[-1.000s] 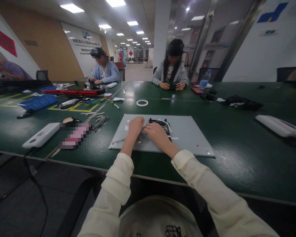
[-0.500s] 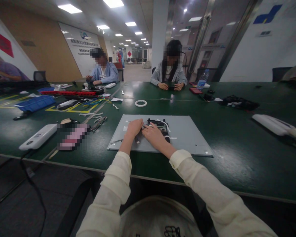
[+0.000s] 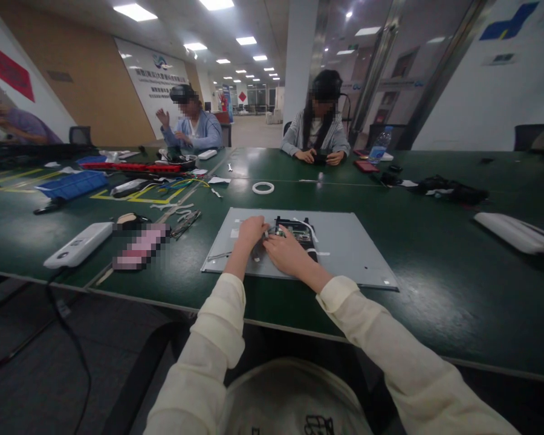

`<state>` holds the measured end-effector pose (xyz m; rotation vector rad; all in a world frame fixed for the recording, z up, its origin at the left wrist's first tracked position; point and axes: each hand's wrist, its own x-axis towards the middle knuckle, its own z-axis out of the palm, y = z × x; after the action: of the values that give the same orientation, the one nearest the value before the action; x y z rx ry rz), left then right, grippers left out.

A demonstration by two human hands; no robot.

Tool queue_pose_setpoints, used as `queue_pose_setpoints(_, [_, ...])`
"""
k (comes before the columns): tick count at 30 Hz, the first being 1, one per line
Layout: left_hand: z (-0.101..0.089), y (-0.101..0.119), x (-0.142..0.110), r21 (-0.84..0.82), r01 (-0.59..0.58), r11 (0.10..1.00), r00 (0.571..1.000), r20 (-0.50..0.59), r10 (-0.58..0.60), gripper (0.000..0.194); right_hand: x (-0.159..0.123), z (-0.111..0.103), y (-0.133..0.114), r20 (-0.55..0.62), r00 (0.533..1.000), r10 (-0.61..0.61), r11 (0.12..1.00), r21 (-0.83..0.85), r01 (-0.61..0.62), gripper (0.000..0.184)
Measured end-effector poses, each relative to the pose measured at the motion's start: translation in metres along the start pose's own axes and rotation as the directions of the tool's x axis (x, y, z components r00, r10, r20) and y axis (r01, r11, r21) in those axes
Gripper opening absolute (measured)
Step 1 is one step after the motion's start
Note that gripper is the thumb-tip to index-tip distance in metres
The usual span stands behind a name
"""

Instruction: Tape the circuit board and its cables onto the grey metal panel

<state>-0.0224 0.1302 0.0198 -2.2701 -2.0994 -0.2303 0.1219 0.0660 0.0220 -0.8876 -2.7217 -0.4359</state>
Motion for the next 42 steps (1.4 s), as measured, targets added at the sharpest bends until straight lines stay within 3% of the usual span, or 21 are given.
queue_pose_setpoints(14, [0.003,0.005,0.006,-0.007,0.101,0.995,0.995,-0.027,-0.101,0.033,-0.003,-0.006,-0.013,0.048,0.994,-0.095,0.994,-0.044,0.097,0.022])
queue_pose_setpoints(26, [0.003,0.011,0.007,-0.007,0.141,0.99,0.989,-0.042,-0.141,0.032,-0.006,-0.009,-0.024,0.066,0.995,-0.078,0.995,-0.059,0.082,0.024])
queue_pose_setpoints(31, [0.002,0.011,0.006,-0.014,0.142,0.99,0.989,-0.038,-0.143,0.032,-0.007,-0.017,-0.025,0.026,0.998,-0.049,0.999,0.0,0.049,0.024])
queue_pose_setpoints(35, [-0.001,0.01,0.005,-0.022,0.119,0.993,0.993,-0.009,-0.119,0.036,-0.009,-0.021,-0.021,-0.076,0.997,0.018,0.994,0.107,-0.01,0.023])
queue_pose_setpoints(39, [-0.003,0.007,0.005,-0.039,0.081,0.996,0.997,0.0,-0.081,0.044,-0.012,-0.019,-0.017,-0.176,0.981,-0.086,0.961,0.244,0.128,0.035])
queue_pose_setpoints(42, [-0.005,0.003,0.005,-0.054,0.054,0.997,0.999,0.009,-0.054,0.046,-0.014,-0.016,-0.017,-0.151,0.982,-0.116,0.947,0.28,0.155,0.048])
